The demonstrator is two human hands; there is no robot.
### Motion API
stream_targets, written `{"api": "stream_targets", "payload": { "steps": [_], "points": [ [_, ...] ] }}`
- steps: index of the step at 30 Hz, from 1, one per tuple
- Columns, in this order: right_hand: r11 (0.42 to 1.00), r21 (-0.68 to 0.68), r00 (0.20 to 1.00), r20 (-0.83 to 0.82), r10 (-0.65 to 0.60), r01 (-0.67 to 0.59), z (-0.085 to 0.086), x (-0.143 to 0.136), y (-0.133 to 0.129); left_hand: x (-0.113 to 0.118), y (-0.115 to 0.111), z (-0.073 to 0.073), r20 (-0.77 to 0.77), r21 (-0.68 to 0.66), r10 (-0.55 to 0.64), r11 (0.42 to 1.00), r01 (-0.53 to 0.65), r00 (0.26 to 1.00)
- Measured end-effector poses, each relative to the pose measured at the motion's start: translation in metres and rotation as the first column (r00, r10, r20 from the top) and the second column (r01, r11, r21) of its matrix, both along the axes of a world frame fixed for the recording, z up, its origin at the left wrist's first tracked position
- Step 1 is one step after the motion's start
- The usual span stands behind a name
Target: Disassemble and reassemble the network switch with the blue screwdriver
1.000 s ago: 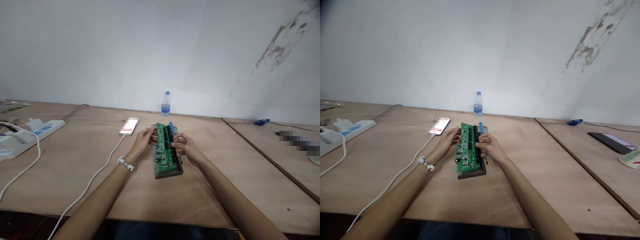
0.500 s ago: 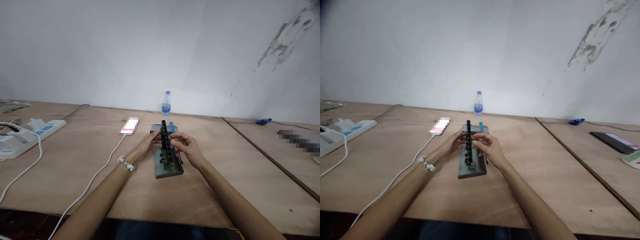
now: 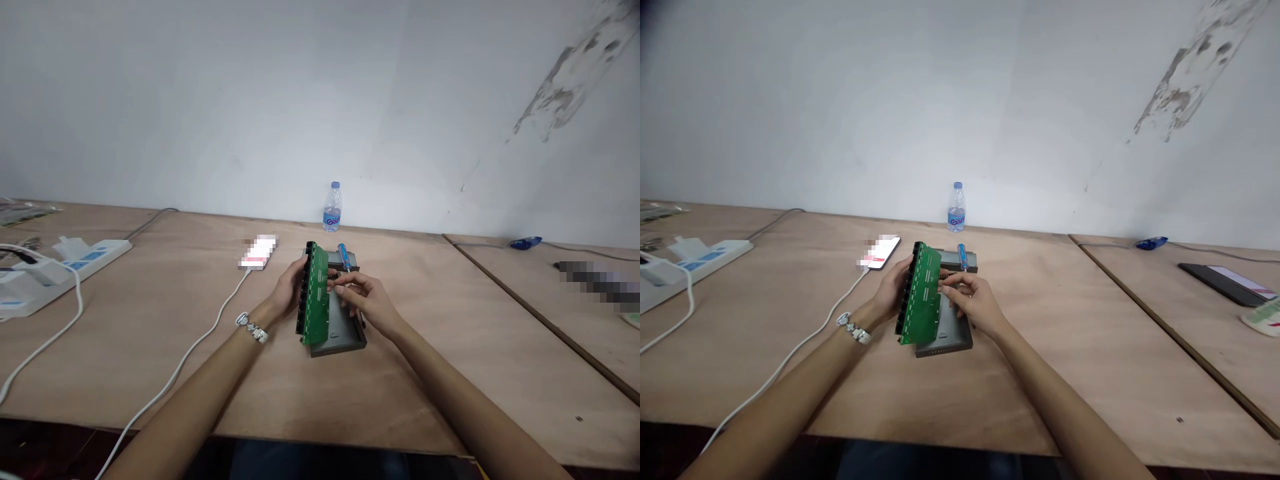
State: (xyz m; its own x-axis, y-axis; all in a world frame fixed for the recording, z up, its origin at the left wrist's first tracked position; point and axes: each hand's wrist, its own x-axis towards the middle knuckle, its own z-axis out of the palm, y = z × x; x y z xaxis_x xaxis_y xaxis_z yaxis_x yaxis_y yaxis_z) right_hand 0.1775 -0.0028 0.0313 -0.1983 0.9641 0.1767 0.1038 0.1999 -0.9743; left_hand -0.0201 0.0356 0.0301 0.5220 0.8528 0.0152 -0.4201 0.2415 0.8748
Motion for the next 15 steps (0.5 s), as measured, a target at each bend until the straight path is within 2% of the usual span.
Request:
{"api": "stream_targets", "payload": {
  "steps": [5, 8, 10, 12, 13, 15],
  "points": [
    [0.975, 0.158, 0.964, 0.191, -0.187, 0.158, -0.010, 0.000, 0.005, 0.004, -0.001, 0.001, 0.093, -0.052, 0.132, 0.990, -0.128, 0.987],
    [0.970, 0.191, 0.937, 0.283, -0.203, 0.153, -0.015, -0.002, 0.006, 0.006, 0.000, -0.002, 0.118, -0.079, 0.205, 0.977, -0.197, 0.972],
    [0.989, 0.116, 0.965, 0.234, -0.116, 0.090, -0.016, -0.004, 0.005, 0.008, 0.002, -0.006, 0.112, -0.097, 0.224, 0.972, -0.214, 0.968],
    [0.999, 0.026, 0.995, 0.100, -0.025, 0.023, -0.015, -0.006, 0.004, 0.009, 0.006, -0.012, 0.089, -0.110, 0.254, 0.964, -0.244, 0.963],
    [1.000, 0.002, 1.000, 0.028, -0.010, 0.009, -0.015, -0.007, 0.003, 0.010, 0.008, -0.014, 0.073, -0.112, 0.280, 0.956, -0.271, 0.957],
    [0.998, -0.002, 0.996, -0.073, -0.058, 0.058, -0.012, -0.006, 0.003, 0.011, 0.011, -0.019, 0.034, -0.083, 0.332, 0.941, -0.329, 0.943]
  ]
}}
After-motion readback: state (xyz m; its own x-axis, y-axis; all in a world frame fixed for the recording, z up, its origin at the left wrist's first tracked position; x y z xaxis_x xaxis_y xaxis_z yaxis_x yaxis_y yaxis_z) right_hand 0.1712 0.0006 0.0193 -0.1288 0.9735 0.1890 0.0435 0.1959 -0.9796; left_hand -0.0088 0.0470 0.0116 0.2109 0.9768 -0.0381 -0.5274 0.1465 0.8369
